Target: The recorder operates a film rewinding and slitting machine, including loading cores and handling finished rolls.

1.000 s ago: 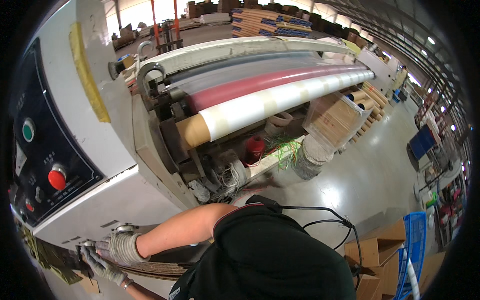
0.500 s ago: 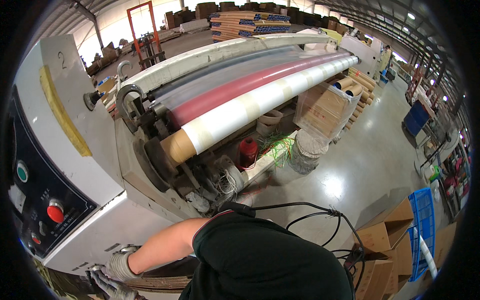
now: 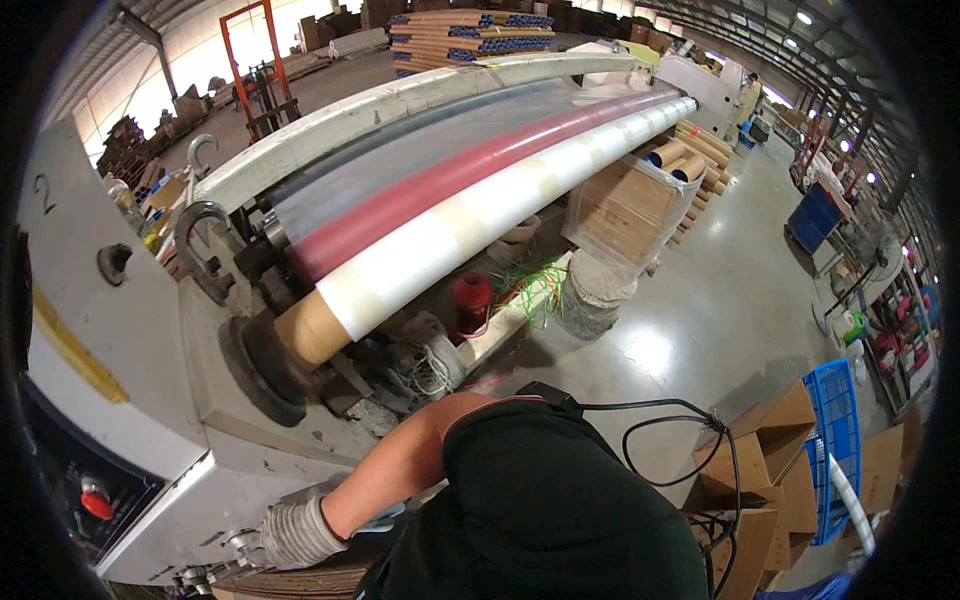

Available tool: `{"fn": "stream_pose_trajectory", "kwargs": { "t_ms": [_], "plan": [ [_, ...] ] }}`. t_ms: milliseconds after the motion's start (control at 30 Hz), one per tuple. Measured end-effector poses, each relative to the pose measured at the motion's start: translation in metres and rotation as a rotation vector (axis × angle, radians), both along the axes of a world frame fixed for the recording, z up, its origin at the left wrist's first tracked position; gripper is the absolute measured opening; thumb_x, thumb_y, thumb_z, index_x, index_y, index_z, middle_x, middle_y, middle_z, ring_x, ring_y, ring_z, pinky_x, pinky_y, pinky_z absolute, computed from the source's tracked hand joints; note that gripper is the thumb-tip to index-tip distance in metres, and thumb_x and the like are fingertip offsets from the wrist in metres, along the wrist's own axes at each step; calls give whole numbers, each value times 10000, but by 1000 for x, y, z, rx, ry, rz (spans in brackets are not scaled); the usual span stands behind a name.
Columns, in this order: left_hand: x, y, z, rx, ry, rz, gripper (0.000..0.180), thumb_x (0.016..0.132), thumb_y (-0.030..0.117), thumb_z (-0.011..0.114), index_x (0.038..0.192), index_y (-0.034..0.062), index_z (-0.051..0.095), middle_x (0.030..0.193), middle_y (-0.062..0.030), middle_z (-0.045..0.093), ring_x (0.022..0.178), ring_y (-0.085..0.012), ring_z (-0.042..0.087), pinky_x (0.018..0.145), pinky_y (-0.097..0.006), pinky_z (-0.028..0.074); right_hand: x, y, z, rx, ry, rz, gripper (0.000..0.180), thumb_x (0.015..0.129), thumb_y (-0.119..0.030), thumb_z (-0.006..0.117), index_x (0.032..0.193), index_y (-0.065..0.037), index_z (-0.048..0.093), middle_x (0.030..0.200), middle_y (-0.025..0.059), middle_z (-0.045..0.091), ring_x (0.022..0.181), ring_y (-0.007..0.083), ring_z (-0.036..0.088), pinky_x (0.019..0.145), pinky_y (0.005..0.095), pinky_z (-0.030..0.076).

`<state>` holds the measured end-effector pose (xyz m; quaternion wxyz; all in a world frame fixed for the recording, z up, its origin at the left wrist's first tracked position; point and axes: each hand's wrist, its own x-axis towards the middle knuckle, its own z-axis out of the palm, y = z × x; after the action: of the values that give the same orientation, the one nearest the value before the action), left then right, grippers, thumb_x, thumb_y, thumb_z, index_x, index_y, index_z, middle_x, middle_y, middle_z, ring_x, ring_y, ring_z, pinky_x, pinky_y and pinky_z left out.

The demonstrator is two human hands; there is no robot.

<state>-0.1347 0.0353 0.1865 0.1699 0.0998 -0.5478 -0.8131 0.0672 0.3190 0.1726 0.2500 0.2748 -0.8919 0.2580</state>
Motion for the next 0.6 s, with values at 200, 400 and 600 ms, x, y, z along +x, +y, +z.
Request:
{"fn": "stream_pose_trajectory", "kwargs": {
  "t_ms": [200, 400, 600],
  "plan": [
    [41, 40, -5, -416, -3, -117, 264, 808, 270, 544, 889, 20, 568, 884, -107, 584, 761, -228, 550, 609, -331, 436, 69, 116, 84, -81, 62, 445, 302, 841, -286, 508, 1013, -42, 550, 938, 138, 574, 856, 331, 559, 740, 434, 449],
    [209, 198, 11, -889, 270, -326, 303, 831, 172, 478, 1066, -16, 511, 1063, -134, 541, 932, -245, 519, 803, -344, 391, 162, 418, 179, 317, -48, -656, 386, 877, -358, 472, 1038, -34, 607, 911, 171, 634, 871, 313, 602, 814, 396, 463],
    [334, 440, 0, -965, 313, -884, 382, 854, 124, 443, 1187, -60, 479, 1144, -152, 541, 1021, -232, 506, 926, -338, 359, 232, 789, 165, 365, -42, -1746, 462, 837, -371, 432, 1085, -9, 577, 1135, 203, 559, 1039, 320, 552, 892, 410, 436]
  ]
}}
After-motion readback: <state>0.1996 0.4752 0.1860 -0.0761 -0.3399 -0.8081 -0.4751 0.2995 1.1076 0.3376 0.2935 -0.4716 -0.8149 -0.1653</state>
